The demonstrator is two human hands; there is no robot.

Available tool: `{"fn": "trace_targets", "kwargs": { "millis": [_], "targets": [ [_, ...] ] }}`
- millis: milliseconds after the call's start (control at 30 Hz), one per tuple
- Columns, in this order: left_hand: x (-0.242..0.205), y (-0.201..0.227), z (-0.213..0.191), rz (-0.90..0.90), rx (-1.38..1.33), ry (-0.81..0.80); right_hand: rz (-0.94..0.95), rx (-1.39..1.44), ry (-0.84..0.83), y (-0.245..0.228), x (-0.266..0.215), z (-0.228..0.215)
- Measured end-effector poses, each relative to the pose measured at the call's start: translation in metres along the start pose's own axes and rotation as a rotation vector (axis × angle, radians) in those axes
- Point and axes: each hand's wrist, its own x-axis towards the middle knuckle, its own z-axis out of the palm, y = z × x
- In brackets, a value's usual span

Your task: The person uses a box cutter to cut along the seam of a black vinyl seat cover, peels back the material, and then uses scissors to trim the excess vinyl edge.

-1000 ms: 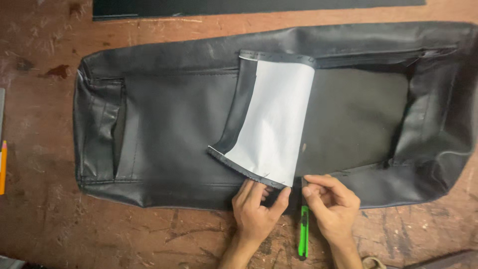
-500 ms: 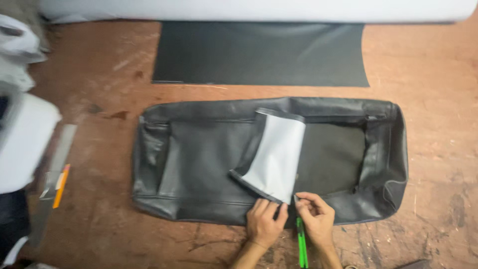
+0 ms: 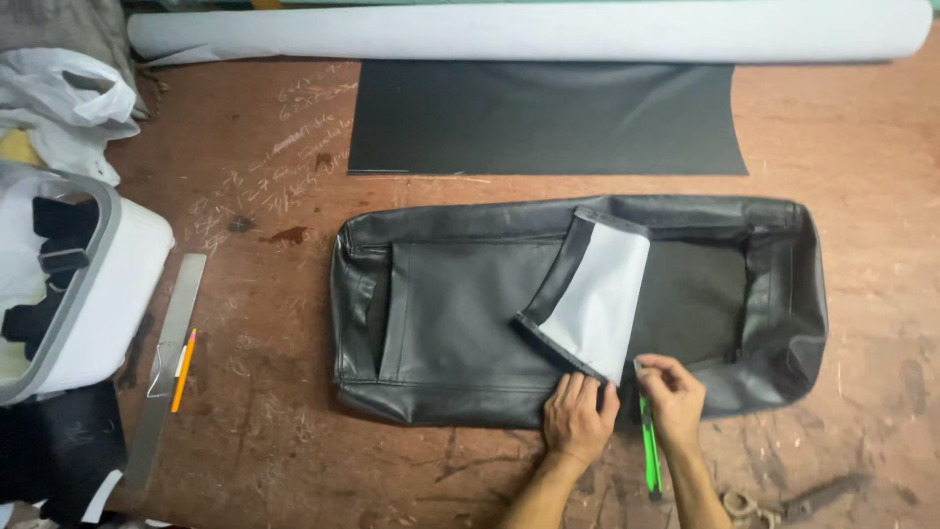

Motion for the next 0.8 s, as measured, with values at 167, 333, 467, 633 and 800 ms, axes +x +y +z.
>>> {"fn": "trace_targets", "kwargs": {
  "millis": [167,333,467,633,800],
  "targets": [
    [0.006,-0.001,-0.001,0.007,-0.017,-0.013,0.026,0.016,0.007,-0.006,0.005,0.003],
    [0.005,0.003,-0.005,0.013,-0.002,-0.018,0.033,0.037,0.024,-0.008,-0.003,0.005],
    [0.007,0.002,-0.004,0.021,0.018,-0.036,0.045,0.026,0.034,-0.005,0.000,0.006],
    [0.008,0.000,-0.001,0.033,0.038,-0.032,0.024,-0.019,0.020,-0.002,0.004,0.006],
    [0.005,0.001,0.002,0.036,0.072,-0.022,0.060,0.063,0.050,-0.006,0.002,0.010]
  ]
}}
